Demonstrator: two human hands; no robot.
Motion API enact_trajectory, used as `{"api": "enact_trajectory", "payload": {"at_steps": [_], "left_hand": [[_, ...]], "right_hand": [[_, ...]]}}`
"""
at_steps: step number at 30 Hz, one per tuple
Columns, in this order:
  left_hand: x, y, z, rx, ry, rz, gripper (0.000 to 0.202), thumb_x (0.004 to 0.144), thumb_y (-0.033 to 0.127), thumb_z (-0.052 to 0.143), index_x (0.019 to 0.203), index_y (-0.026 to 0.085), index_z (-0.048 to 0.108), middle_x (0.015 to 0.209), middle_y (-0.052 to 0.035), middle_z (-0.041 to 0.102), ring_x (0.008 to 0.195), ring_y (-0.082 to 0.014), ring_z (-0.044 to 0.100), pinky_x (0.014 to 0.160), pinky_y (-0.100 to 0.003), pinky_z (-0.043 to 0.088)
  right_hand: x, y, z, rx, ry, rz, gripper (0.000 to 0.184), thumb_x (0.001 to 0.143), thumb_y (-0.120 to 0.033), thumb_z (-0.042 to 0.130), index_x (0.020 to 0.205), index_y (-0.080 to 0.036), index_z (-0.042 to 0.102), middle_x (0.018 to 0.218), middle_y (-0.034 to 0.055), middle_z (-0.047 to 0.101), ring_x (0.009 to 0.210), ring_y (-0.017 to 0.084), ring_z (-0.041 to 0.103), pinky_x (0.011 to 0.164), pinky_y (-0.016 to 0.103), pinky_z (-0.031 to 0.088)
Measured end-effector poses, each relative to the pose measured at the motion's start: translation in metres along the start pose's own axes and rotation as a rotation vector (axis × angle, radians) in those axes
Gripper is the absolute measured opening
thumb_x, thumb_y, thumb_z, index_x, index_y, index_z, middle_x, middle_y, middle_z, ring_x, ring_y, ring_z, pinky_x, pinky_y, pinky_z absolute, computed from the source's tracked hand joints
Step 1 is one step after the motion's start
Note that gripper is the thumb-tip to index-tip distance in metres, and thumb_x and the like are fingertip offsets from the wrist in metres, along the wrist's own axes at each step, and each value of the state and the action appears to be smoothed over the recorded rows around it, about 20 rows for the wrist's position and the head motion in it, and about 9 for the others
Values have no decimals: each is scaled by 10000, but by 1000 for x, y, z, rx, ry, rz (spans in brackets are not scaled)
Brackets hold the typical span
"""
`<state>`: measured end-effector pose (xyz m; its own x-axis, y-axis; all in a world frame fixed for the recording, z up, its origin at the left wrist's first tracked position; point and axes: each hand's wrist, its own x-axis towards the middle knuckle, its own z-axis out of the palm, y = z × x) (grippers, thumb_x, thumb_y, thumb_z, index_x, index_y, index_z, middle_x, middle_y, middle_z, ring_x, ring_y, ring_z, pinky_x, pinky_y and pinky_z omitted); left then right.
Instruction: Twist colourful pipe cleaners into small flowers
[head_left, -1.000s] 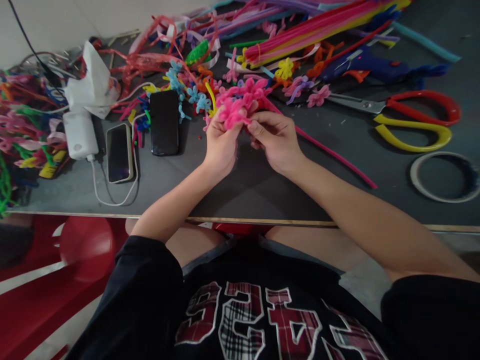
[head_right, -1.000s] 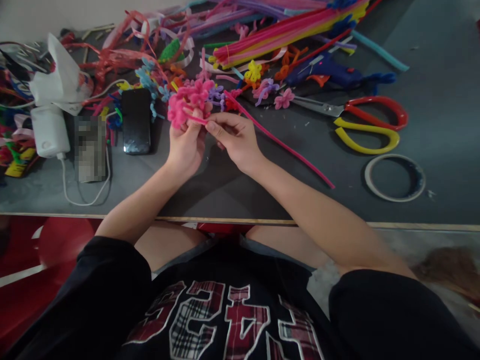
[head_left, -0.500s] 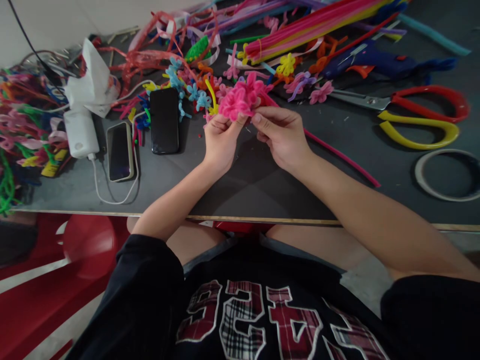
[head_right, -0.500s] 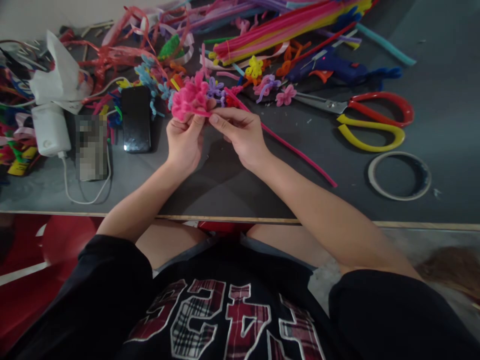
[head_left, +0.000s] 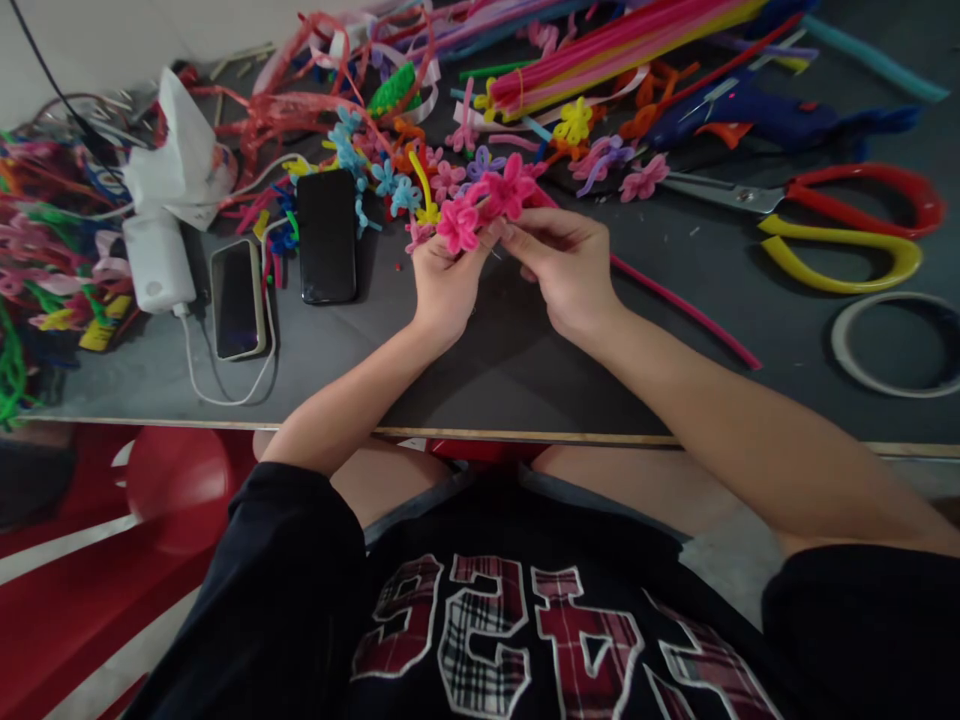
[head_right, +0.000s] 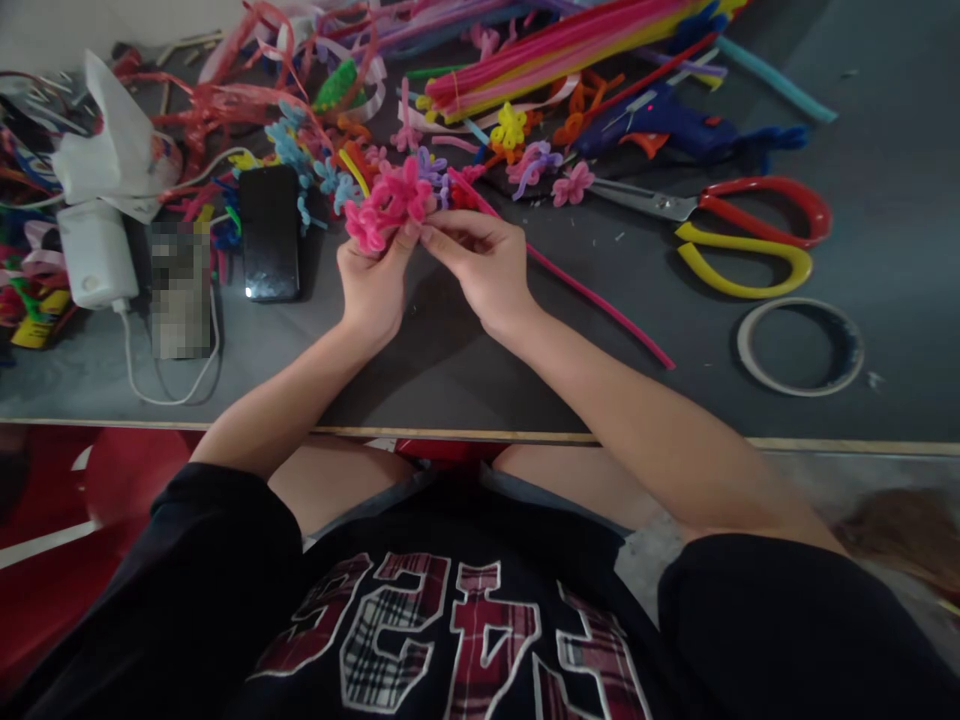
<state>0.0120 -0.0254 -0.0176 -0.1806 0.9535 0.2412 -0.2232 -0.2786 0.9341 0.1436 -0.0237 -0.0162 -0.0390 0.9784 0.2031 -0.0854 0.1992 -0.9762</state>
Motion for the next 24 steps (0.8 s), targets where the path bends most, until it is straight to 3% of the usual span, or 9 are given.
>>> {"api": "enact_trajectory", "payload": {"at_steps": [2,5,7,11,14,20,24], "left_hand": [[4,-4,-6,64,6,115,339,639,564,853,761,258,775,717,50,750,731,-152,718,829,-356,631],[13,-11,-18,197,-80,227,277,719,504,829,723,239,748,734,45,735,767,-147,728,842,-336,629],[19,-14,-24,319,-172,266,284,785,513,774,763,231,742,792,22,748,815,-159,736,887,-346,624],[22,-16,-28,527,-251,398,351,855,561,675,1057,275,694,1033,-18,764,1062,-214,730,1031,-395,570],[20,-15,-26,618,-296,525,302,965,436,517,1211,294,621,1161,-32,753,1131,-201,716,1015,-369,578],[11,-4,-20,913,-251,777,346,881,105,449,1112,228,676,952,-37,785,898,-158,748,799,-269,616],[9,0,-17,902,-264,882,415,847,42,455,1173,226,636,1038,-46,789,906,-146,741,815,-245,604]], "right_hand": [[0,-3,-2,-132,23,-109,408,712,-558,843,994,-281,739,853,12,662,703,135,592,608,271,532],[2,-8,-7,-254,30,-253,469,786,-588,774,1162,-327,676,965,34,657,779,158,624,673,296,566],[3,-9,-10,-293,-1,-319,419,833,-627,705,1113,-316,687,997,45,651,813,173,636,700,320,577],[7,-4,-15,-342,-22,-402,392,849,-649,665,880,-261,717,935,56,635,846,204,643,733,369,581],[10,0,-16,-359,-19,-442,350,868,-612,665,865,-268,731,917,59,635,837,210,638,746,394,574],[9,-11,-17,-437,-33,-565,292,886,-529,686,798,-256,738,840,46,649,740,183,624,664,359,549],[6,-16,-15,-520,-16,-572,247,900,-455,679,807,-234,735,843,40,684,692,161,616,623,323,529]]}}
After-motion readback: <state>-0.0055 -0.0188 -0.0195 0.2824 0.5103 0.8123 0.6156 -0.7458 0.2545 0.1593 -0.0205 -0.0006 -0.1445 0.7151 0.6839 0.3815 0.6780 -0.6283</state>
